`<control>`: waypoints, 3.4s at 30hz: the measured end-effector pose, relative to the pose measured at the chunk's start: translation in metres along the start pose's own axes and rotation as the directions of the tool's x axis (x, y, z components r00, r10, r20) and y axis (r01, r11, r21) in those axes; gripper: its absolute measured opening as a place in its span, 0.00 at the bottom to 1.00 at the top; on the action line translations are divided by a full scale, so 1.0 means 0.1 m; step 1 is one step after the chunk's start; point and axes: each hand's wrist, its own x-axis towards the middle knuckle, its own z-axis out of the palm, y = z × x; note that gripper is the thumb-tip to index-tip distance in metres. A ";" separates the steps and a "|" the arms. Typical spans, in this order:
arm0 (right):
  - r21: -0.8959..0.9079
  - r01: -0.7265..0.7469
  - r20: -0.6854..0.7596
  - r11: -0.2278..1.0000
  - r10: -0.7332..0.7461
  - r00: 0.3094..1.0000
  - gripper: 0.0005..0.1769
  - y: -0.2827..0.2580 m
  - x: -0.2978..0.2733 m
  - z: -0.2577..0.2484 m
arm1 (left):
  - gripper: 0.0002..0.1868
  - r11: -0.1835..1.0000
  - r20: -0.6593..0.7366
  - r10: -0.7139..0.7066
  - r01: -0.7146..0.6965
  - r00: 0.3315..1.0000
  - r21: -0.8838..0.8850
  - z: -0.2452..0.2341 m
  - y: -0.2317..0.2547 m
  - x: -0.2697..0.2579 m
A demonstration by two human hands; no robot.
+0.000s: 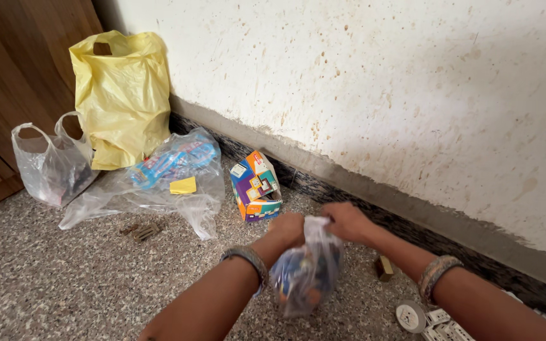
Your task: The person sits on the floor and sorts various electrical supplies, including small plastic connectors and larger PVC fittings, from a cardboard box and the floor into clear plastic bags. They handle the items one by one, placing them into bags and tying the bags closed.
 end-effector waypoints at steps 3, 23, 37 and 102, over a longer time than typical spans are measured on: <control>0.051 0.019 -0.161 0.999 -0.011 0.987 0.13 0.08 0.19 -0.15 | 0.19 0.986 -0.107 -0.067 0.050 0.992 -0.156 -0.21 0.02 0.10; 0.188 0.133 -0.477 0.973 -0.028 0.879 0.25 0.79 1.16 0.53 | 0.26 0.923 -0.366 -0.066 -0.082 0.928 -0.375 0.01 -0.16 0.77; 0.021 0.190 -0.474 0.982 -0.157 0.866 0.20 -0.26 0.70 -0.26 | 0.26 0.958 -0.359 -0.102 -0.005 0.928 -0.285 -0.97 0.18 0.01; 0.792 -0.085 -0.001 0.605 0.141 0.990 0.40 -1.69 3.53 1.92 | 0.23 0.833 -0.226 -0.520 0.430 0.824 -0.348 -0.65 -3.19 -0.38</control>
